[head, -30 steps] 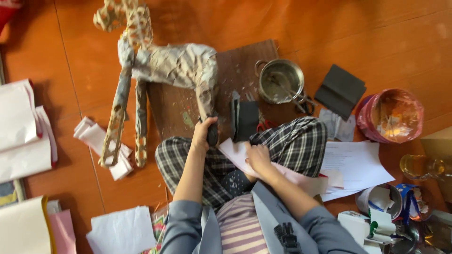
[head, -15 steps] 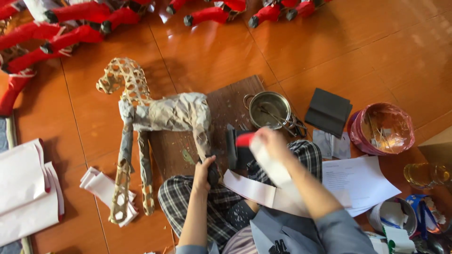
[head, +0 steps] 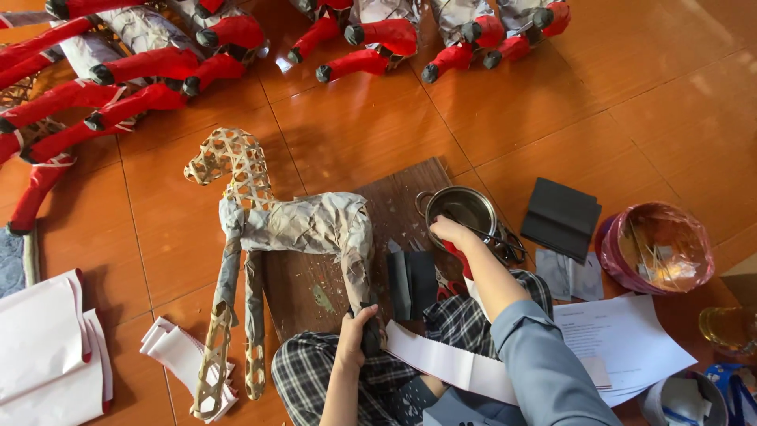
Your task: Applying paper strips and adhesive to assemble giraffe figurines.
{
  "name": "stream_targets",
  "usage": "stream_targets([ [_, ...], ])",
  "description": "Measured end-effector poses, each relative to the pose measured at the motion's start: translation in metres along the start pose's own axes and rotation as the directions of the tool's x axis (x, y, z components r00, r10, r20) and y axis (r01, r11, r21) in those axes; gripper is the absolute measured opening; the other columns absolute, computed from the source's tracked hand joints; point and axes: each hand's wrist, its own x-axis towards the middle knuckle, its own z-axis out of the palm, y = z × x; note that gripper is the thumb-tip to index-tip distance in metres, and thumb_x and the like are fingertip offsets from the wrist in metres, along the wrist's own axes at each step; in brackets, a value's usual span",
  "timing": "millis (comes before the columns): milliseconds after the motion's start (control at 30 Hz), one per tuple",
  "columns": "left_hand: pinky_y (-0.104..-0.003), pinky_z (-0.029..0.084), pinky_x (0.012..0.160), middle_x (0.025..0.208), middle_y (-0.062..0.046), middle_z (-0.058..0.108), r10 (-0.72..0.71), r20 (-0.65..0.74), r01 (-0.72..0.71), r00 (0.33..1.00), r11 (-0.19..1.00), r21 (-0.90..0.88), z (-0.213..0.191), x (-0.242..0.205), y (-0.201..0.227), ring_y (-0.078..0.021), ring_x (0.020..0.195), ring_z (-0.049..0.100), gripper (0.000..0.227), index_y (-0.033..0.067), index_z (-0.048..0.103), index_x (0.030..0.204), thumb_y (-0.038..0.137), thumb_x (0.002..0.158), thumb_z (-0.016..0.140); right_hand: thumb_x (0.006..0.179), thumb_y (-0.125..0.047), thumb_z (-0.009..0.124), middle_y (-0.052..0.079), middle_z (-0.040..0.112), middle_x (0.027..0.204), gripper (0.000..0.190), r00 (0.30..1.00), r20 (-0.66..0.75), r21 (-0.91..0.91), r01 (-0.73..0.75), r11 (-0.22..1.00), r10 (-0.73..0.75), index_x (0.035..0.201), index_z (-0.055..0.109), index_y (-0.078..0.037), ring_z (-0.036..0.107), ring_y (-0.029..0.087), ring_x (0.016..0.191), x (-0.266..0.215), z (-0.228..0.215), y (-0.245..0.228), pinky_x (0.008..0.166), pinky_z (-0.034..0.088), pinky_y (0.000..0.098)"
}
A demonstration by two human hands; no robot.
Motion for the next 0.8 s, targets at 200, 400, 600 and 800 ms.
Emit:
stream_targets([
  [200,-0.034,0.052,0.052,0.073,-0.007,0.064,-0.035,0.020,0.035,0.999,0.998,-0.046,-0.002,0.003,-0.006,-0.0195,0.057,0.061,0.023,0.0046,0.062,0.092,0.020,0.084,0.076,0.086,-0.007,0.052,0.017,0.057,0.145,0.059,0.991,0.087,0.157,0.088,0.984,-0.103,0.144,0.051,0.004,0.053,0.027,0.133,0.031,0.004,0.041,0.107,0.042,0.0343],
  [400,-0.034,0.052,0.051,0.072,-0.007,0.062,0.053,0.097,-0.043,0.994,0.994,-0.104,-0.005,0.014,-0.014,-0.0197,0.057,0.062,0.026,0.0063,0.059,0.092,0.026,0.089,0.076,0.087,0.000,0.047,0.017,0.053,0.147,0.066,0.931,0.267,0.700,-0.011,0.714,-0.248,0.153,0.044,-0.002,0.053,0.026,0.129,-0.066,-0.047,-0.028,0.105,0.045,0.0359],
  [600,-0.035,0.050,0.045,0.072,-0.010,0.063,0.114,0.122,-0.114,0.986,0.993,-0.010,-0.018,0.041,-0.030,-0.0213,0.054,0.062,0.044,0.0060,0.061,0.104,0.049,0.097,0.063,0.100,-0.005,0.049,0.013,0.059,0.144,0.053,0.840,0.303,0.654,0.160,0.739,-0.450,0.153,0.048,-0.003,0.058,0.020,0.124,-0.190,0.000,-0.104,0.106,0.045,0.0317],
  [800,-0.030,0.058,0.087,0.114,-0.004,0.073,0.166,0.121,-0.141,0.979,0.971,-0.196,-0.016,0.041,-0.032,-0.0148,0.102,0.070,0.065,0.0102,0.065,0.125,0.064,0.097,0.040,0.109,-0.007,0.049,0.015,0.055,0.153,0.037,0.508,-0.096,0.004,0.860,0.510,-0.856,0.146,0.055,-0.006,0.052,0.030,0.144,-0.271,0.123,-0.097,0.120,0.041,0.0353],
])
